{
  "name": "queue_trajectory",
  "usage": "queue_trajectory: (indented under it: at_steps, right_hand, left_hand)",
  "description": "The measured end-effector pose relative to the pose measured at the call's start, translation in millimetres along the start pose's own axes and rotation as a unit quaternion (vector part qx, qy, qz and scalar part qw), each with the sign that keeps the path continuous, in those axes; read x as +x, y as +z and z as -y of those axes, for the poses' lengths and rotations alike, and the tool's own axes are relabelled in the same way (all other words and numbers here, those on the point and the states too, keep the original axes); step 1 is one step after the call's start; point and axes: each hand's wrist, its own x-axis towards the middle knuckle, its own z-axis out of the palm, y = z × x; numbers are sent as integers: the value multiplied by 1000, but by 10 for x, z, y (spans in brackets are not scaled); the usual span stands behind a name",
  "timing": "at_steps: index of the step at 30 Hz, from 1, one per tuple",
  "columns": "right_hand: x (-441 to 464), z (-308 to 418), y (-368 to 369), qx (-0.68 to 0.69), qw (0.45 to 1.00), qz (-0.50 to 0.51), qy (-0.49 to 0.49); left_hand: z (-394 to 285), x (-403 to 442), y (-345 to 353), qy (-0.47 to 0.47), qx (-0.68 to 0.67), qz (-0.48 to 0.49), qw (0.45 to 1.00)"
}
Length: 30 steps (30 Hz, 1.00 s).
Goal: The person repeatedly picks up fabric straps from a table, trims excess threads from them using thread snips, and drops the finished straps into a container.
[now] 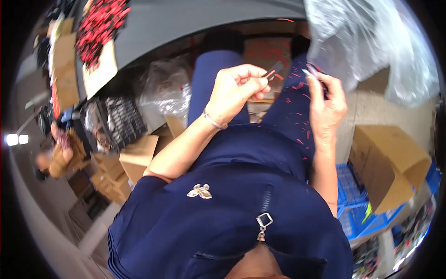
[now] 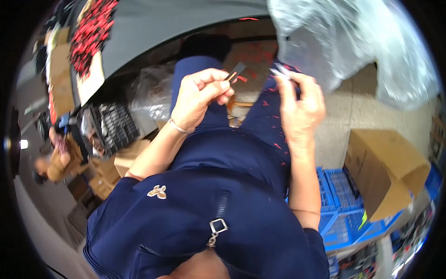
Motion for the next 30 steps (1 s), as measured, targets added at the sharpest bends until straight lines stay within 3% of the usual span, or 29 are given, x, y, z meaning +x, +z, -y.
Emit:
queue_trajectory:
  at_steps: [5,8,11,15,17,18,20,23,26,28,30]
  right_hand:
    - [24,-328,170,-91,994,45,48]
    - [-3,-382,274,-165,985,49,10]
    - [21,-360,326,-151,986,56,28]
    - [36,-356,374,-160,985,58,12]
    - [45,-348,389,-156,986,58,13]
    - [44,-347,394,-154,986,57,15]
    - [39,-359,402,-157,986,57,14]
    - [52,-350,407,-152,986,59,27]
    - [59,-384,403,-139,988,61,12]
    - [85,-378,406,-157,986,48,-8]
    - [98,-384,399,-164,985,42,-44]
  left_hand:
    - [87,-65,-904,74,90,-168,979]
    - [330,-84,-1649,112,132,-281,944]
    - [692,-68,-2419,137,150,-385,900]
    - [1344,-14,-3299,72,256,-492,829]
    - [1554,-116,-3423,-47,479,-484,731]
    - [1658,-209,-3484,-117,515,-418,739]
    - [1960,-298,-3630,-234,573,-369,693]
    - [1950,-500,-3394,-236,497,-376,746]
    - [1883,-593,-3131,-98,457,-408,784]
    - [1501,-585,-2713,-2,437,-377,817]
    - [1201,-465,-2328,156,368,-350,847]
